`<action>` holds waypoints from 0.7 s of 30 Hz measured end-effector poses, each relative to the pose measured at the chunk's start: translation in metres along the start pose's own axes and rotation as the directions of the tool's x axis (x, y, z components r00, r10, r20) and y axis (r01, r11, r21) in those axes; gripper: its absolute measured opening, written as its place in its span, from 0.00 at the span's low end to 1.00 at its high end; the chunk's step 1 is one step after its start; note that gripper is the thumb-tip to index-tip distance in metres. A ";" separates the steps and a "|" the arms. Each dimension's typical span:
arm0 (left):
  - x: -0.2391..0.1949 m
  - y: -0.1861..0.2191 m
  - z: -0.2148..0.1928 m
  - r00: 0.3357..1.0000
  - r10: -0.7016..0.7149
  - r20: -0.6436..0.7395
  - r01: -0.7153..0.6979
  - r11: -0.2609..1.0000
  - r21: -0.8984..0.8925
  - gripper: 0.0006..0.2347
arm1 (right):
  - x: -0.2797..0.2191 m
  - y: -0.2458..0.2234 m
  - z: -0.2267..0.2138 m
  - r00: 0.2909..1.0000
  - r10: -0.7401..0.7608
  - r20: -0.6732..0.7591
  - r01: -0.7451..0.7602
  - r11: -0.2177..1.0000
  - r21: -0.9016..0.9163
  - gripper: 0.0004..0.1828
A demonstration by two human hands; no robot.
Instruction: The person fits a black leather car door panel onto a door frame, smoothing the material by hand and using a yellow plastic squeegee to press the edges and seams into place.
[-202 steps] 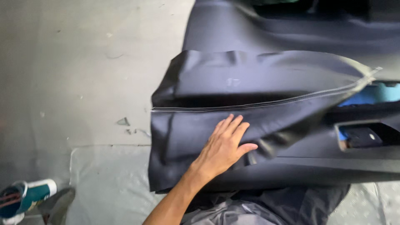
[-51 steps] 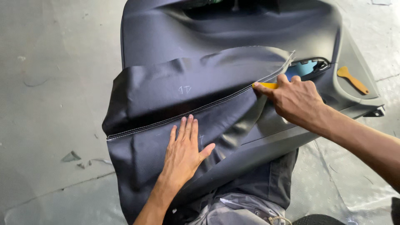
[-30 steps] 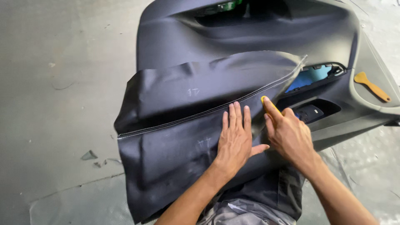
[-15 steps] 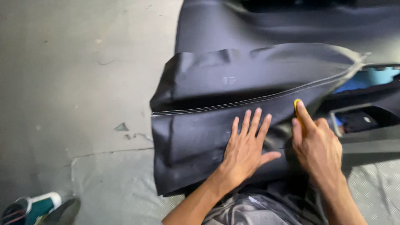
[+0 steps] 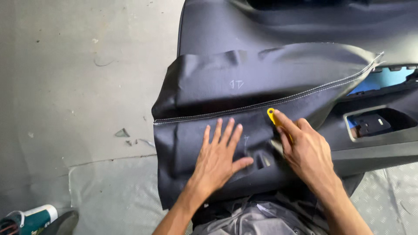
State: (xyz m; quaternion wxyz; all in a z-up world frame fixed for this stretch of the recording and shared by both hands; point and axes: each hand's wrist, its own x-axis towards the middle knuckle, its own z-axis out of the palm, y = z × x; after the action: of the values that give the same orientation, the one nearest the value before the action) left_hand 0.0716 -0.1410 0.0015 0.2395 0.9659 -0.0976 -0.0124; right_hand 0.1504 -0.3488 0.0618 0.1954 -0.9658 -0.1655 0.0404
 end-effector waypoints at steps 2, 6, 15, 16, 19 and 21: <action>-0.008 0.005 -0.002 1.000 0.024 -0.004 -0.024 1.000 0.011 0.36 | 0.007 -0.005 0.003 0.998 -0.053 -0.035 0.054 0.998 0.019 0.22; -0.018 0.008 -0.012 0.998 0.068 0.004 -0.068 0.997 0.028 0.35 | 0.011 -0.030 0.028 0.993 -0.080 0.086 0.082 0.996 -0.021 0.18; -0.020 -0.002 -0.017 0.995 0.089 0.038 -0.086 0.993 -0.087 0.32 | 0.020 0.035 -0.010 0.992 0.092 0.091 -0.065 0.964 -0.259 0.22; -0.021 -0.001 -0.017 0.995 0.097 0.039 -0.093 0.992 -0.086 0.33 | 0.019 0.041 -0.014 0.992 0.114 0.063 -0.091 0.952 -0.293 0.21; -0.029 0.003 -0.014 0.993 0.112 0.034 -0.110 0.992 -0.068 0.36 | 0.014 0.037 -0.015 0.994 0.103 -0.028 -0.107 0.952 -0.288 0.21; -0.041 0.013 -0.009 0.993 0.112 0.046 -0.110 0.993 -0.046 0.38 | 0.006 0.023 -0.008 0.995 0.083 -0.059 -0.096 0.960 -0.263 0.23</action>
State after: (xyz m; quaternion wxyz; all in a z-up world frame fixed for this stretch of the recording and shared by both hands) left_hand 0.0300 -0.1398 0.0144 0.2583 0.9530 -0.1565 -0.0246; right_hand 0.1647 -0.3698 0.0598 0.0661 -0.9904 -0.1210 0.0038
